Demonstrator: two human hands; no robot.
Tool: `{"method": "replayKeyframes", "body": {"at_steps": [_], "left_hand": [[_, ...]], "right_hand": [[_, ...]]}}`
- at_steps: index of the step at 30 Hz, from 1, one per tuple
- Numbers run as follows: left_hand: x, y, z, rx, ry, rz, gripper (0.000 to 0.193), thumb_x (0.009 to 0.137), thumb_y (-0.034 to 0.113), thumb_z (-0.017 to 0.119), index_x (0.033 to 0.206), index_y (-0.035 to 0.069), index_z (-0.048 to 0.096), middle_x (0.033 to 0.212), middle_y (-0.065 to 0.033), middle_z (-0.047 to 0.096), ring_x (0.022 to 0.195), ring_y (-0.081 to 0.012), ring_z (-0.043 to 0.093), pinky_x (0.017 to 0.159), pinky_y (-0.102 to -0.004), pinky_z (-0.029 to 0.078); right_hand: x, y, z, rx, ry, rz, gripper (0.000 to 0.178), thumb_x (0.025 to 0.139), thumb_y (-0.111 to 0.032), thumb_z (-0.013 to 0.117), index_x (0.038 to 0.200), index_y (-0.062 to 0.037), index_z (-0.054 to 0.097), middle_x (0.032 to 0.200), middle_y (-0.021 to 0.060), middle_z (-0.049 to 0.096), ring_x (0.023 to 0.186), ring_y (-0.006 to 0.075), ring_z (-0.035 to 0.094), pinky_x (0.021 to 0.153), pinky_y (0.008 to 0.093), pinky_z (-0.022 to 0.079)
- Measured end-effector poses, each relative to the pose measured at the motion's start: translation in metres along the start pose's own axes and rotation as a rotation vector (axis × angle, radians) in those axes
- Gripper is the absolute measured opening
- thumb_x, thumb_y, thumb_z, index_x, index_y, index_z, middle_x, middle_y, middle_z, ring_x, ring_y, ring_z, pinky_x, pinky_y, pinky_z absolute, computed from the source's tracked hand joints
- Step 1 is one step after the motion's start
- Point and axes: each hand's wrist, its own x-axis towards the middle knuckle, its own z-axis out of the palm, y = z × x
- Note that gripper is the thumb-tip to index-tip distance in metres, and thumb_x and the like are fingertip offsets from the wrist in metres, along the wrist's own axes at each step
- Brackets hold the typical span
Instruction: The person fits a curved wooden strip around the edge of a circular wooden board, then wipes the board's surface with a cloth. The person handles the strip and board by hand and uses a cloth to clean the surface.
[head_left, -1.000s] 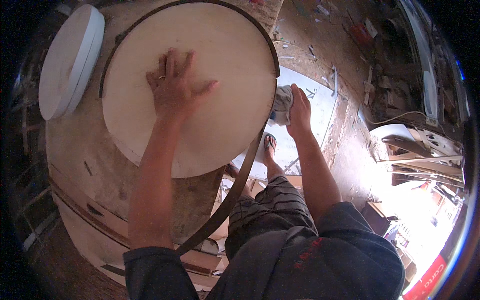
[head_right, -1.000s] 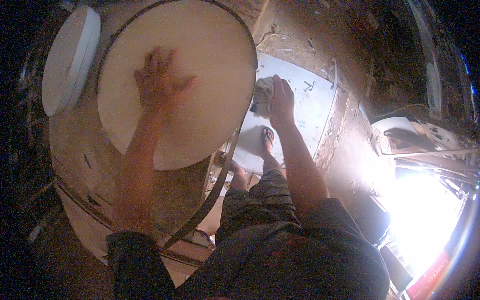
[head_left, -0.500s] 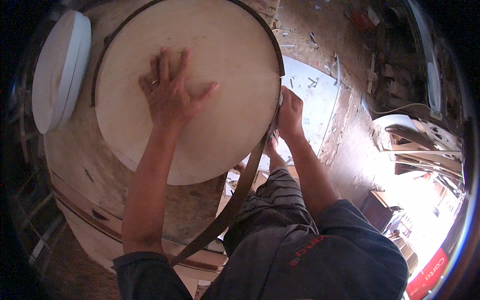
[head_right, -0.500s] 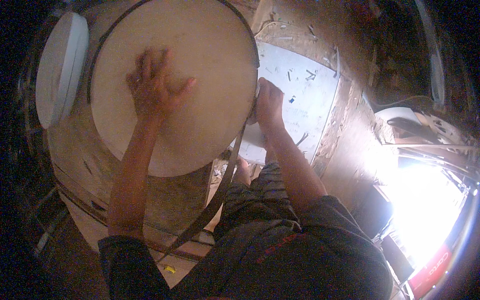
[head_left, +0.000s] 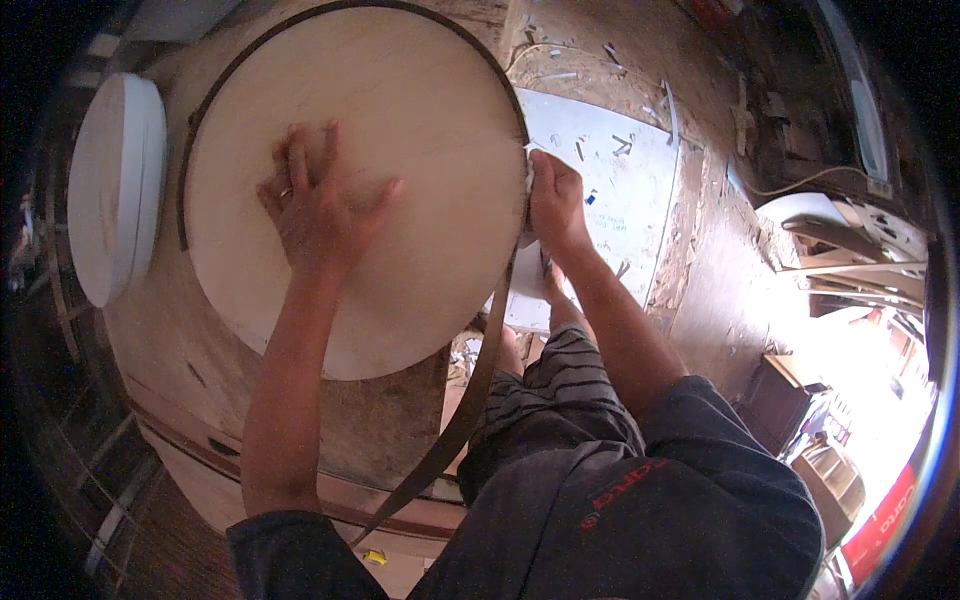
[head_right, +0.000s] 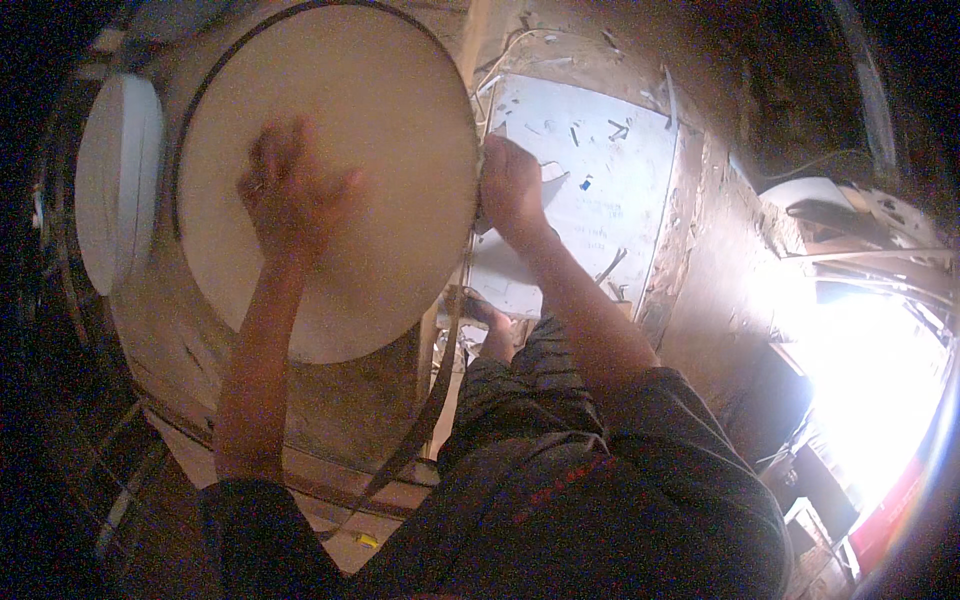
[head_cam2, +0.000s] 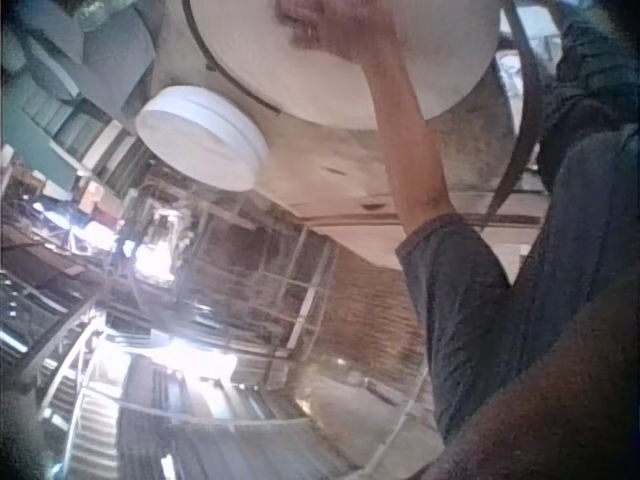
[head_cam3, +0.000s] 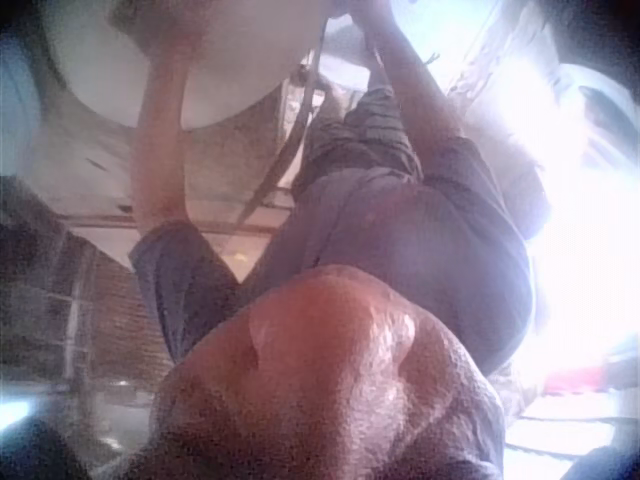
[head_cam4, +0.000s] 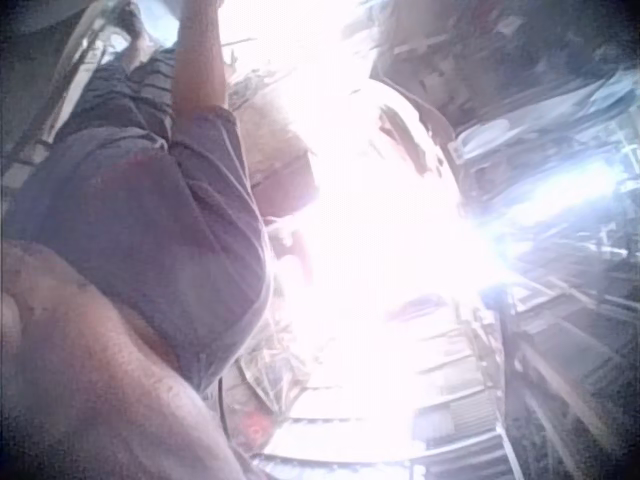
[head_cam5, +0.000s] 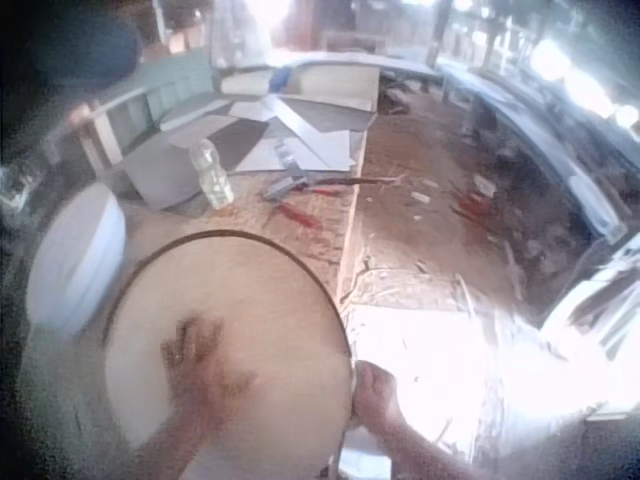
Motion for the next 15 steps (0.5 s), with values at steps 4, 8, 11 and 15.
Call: {"method": "replayKeyframes", "body": {"at_steps": [4,8,11,15], "left_hand": [[0.001,-0.004,-0.002,-0.011,-0.028,0.011,0.101,0.082,0.074,0.07,0.164,0.026,0.036,0.17,-0.0213,0.026,0.156,-0.0453,0.024,0.115,-0.0767,0.024],[0.001,-0.009,0.006,0.009,-0.082,0.011,0.101,0.085,0.073,0.068,0.166,0.026,0.032,0.171,-0.0217,0.023,0.158,-0.0455,0.021,0.115,-0.0772,0.023],[-0.001,-0.014,0.005,0.013,-0.09,0.025,0.101,0.085,0.074,0.067,0.167,0.026,0.03,0.172,-0.0222,0.021,0.158,-0.046,0.018,0.115,-0.078,0.021],[-0.004,-0.016,0.003,-0.023,-0.079,0.034,0.102,0.085,0.075,0.066,0.167,0.025,0.03,0.172,-0.0227,0.021,0.159,-0.0466,0.016,0.115,-0.0786,0.02]], "right_hand": [[-0.034,-0.007,-0.002,0.008,-0.026,0.046,0.039,0.109,-0.026,0.043,0.094,0.0053,0.061,0.088,0.0308,0.064,0.081,0.0527,0.063,0.078,0.053,0.05],[-0.069,0.004,-0.009,0.077,-0.124,-0.013,0.037,0.107,-0.026,0.049,0.089,0.004,0.061,0.081,0.03,0.062,0.076,0.0489,0.064,0.07,0.0514,0.05],[-0.072,0.025,-0.018,0.052,-0.199,0.06,0.037,0.107,-0.026,0.05,0.089,0.0036,0.061,0.08,0.0292,0.063,0.075,0.0484,0.064,0.068,0.0509,0.05],[-0.011,0.016,-0.022,0.072,-0.033,0.047,0.041,0.108,-0.031,0.048,0.09,0.0035,0.061,0.081,0.0318,0.064,0.081,0.0544,0.063,0.073,0.0573,0.048]]}}
